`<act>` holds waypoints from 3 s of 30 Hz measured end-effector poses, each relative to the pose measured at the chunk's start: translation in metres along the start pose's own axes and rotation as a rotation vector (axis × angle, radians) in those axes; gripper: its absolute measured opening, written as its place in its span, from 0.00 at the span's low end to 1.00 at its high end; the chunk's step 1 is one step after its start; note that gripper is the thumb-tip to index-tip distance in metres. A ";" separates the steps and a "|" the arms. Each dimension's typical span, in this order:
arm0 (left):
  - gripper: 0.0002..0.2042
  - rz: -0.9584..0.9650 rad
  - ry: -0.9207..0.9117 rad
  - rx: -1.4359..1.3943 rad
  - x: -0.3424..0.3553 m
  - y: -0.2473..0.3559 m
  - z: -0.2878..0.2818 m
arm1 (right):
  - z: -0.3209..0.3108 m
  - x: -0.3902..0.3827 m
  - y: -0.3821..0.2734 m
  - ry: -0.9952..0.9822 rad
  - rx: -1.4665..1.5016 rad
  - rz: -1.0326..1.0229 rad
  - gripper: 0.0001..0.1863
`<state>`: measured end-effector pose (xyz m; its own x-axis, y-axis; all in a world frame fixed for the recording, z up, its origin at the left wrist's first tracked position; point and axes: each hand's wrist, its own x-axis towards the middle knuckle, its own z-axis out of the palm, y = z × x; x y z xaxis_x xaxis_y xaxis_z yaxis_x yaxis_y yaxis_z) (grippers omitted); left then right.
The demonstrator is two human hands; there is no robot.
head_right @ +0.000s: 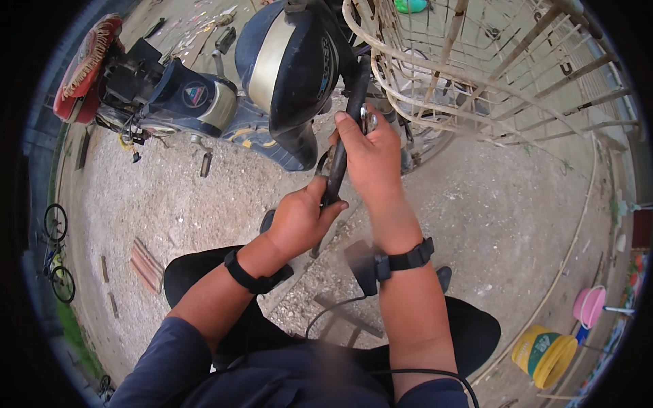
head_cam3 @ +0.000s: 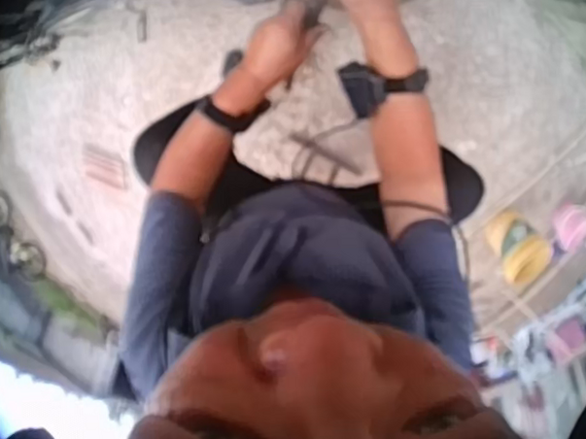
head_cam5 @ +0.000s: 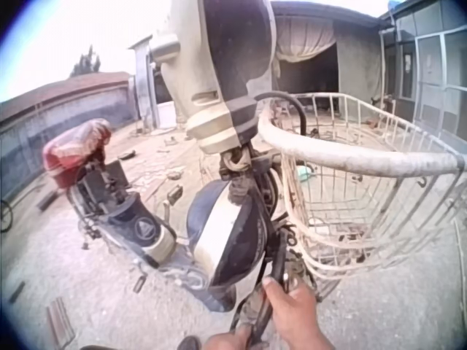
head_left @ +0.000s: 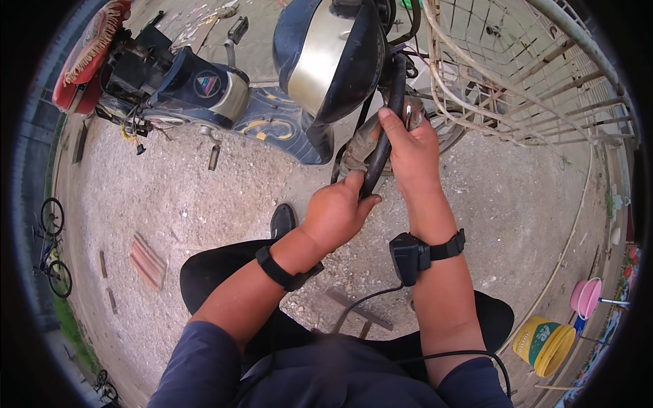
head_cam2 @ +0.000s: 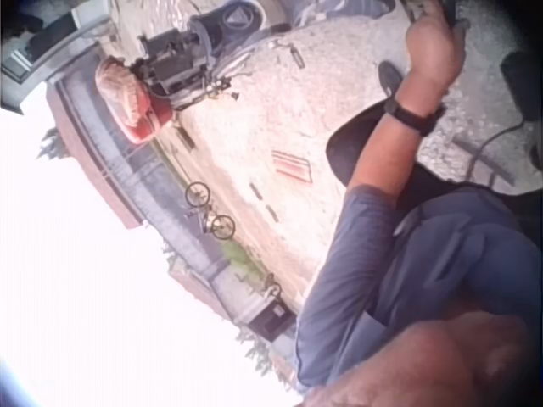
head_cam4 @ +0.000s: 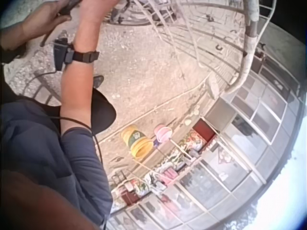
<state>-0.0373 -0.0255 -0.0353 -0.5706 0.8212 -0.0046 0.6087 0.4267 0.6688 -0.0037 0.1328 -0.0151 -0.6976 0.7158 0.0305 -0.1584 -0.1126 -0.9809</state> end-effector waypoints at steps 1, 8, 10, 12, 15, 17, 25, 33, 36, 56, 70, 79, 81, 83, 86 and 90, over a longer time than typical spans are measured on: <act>0.17 0.011 0.008 0.004 0.000 0.000 0.000 | 0.000 0.000 0.000 0.001 0.013 -0.002 0.11; 0.17 0.028 0.023 0.035 0.000 0.003 0.002 | -0.002 0.001 0.002 -0.019 0.139 0.009 0.11; 0.18 0.038 0.024 0.048 0.000 0.004 0.002 | -0.003 0.001 0.003 -0.023 0.173 0.015 0.10; 0.18 0.044 0.014 0.072 -0.001 0.006 0.001 | -0.005 0.001 0.000 -0.027 0.187 0.031 0.10; 0.19 0.067 0.040 0.045 0.000 0.010 0.004 | -0.013 0.005 -0.001 -0.074 0.171 0.057 0.11; 0.18 0.072 0.070 0.008 0.000 0.010 0.006 | -0.014 0.007 -0.002 -0.053 0.136 0.075 0.11; 0.19 0.100 0.098 -0.009 -0.005 0.020 0.002 | -0.015 0.000 -0.019 0.007 0.165 0.127 0.16; 0.19 0.110 0.100 -0.013 -0.006 0.017 0.005 | -0.014 -0.003 -0.016 0.003 0.213 0.107 0.16; 0.20 0.088 0.072 0.001 -0.007 0.015 0.005 | -0.013 -0.005 -0.012 0.012 0.207 0.100 0.15; 0.19 0.156 0.071 0.017 -0.014 0.014 0.012 | -0.028 -0.020 -0.014 -0.061 0.236 0.143 0.17; 0.18 0.161 0.076 0.034 -0.019 0.004 0.025 | -0.031 -0.034 -0.010 -0.122 0.110 0.118 0.25; 0.20 0.154 0.179 -0.048 -0.014 0.016 0.013 | -0.019 -0.011 -0.022 -0.013 0.198 0.189 0.19; 0.20 0.153 0.200 -0.087 -0.013 0.019 0.012 | -0.022 -0.004 -0.027 -0.016 0.174 0.211 0.13; 0.18 0.135 0.160 -0.205 -0.012 0.016 0.012 | -0.022 -0.001 -0.030 -0.020 0.175 0.225 0.10; 0.17 0.061 0.007 -0.338 -0.019 -0.003 0.018 | -0.020 -0.002 -0.032 -0.024 0.195 0.232 0.11; 0.20 -0.063 -0.208 -0.452 -0.033 -0.028 0.034 | -0.020 -0.002 -0.027 0.016 0.163 0.244 0.16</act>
<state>-0.0173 -0.0515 -0.0790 -0.4486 0.8769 -0.1727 0.2507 0.3090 0.9174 0.0160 0.1477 0.0077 -0.7183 0.6644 -0.2064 -0.0985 -0.3907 -0.9152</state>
